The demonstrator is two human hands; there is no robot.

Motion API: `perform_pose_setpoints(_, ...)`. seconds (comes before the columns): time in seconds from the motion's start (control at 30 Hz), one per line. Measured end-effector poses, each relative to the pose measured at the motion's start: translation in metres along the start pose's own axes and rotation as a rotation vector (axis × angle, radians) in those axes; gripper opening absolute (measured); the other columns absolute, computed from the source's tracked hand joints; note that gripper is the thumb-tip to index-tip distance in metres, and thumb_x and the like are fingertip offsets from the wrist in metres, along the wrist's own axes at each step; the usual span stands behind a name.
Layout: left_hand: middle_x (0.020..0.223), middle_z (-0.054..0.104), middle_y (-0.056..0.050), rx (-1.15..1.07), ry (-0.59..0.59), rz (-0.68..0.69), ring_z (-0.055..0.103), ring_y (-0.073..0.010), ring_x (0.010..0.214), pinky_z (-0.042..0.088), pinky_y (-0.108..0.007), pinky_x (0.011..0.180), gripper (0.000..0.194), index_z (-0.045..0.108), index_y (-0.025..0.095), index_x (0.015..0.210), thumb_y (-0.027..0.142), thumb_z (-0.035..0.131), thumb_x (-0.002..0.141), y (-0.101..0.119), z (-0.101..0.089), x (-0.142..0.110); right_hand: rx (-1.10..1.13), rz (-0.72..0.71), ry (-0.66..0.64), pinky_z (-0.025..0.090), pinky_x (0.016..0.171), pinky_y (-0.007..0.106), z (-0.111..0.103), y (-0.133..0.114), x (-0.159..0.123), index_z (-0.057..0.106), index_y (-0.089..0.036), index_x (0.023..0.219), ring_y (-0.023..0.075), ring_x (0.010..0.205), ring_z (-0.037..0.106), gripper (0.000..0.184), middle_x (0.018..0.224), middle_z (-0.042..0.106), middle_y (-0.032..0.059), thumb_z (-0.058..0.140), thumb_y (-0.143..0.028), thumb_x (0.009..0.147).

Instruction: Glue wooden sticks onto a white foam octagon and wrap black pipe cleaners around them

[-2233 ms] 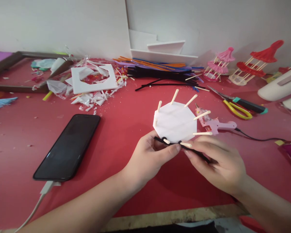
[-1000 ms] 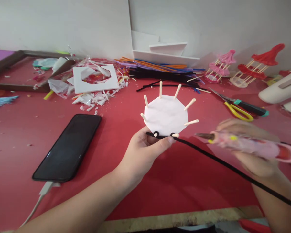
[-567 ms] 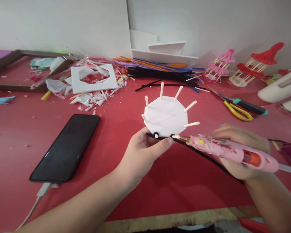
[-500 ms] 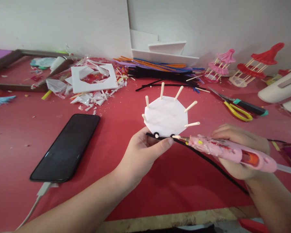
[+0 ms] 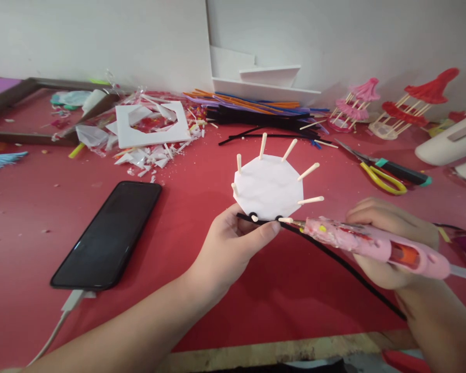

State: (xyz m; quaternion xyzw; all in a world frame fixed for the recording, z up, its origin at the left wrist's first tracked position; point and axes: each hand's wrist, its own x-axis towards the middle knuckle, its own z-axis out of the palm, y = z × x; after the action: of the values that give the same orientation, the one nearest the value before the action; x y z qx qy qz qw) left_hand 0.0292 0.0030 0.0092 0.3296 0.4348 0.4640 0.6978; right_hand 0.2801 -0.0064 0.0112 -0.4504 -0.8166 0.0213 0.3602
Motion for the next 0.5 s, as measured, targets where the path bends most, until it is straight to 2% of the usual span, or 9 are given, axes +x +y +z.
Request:
perform_pose_setpoints(0.13,0.085,0.077,-0.001,-0.019,-0.012,-0.005,0.068,-0.0128,0.075,0.052,-0.023,0.073,0.023,0.074,0.019,0.088,0.021,0.086,0.068,0.000,0.000,0.000,-0.026,0.010,0.005,0.046,0.059,0.036,0.001,0.000,0.000,0.053,-0.027,0.077,0.0215,0.065,0.060,0.004,0.070,0.058,0.0019,0.056,-0.026,0.075)
perform_pose_setpoints(0.33,0.082,0.075,-0.001,-0.012,0.000,-0.021,0.066,-0.0128,0.073,0.051,-0.024,0.072,0.024,0.074,0.019,0.087,0.021,0.086,0.067,0.001,0.000,0.000,-0.163,-0.098,0.034,0.043,0.051,0.031,-0.002,-0.003,0.008,0.054,-0.024,0.077,0.0180,0.059,0.060,0.007,0.066,0.060,0.0012,0.059,-0.020,0.073)
perform_pose_setpoints(0.5,0.077,0.074,0.000,-0.005,0.031,-0.036,0.063,-0.0108,0.068,0.048,-0.023,0.067,0.023,0.073,0.018,0.085,0.022,0.086,0.067,0.001,0.001,0.000,-0.196,-0.052,0.033,0.043,0.050,0.029,-0.004,-0.004,0.009,0.053,-0.025,0.072,0.0175,0.057,0.060,0.008,0.063,0.061,0.0004,0.059,-0.019,0.073)
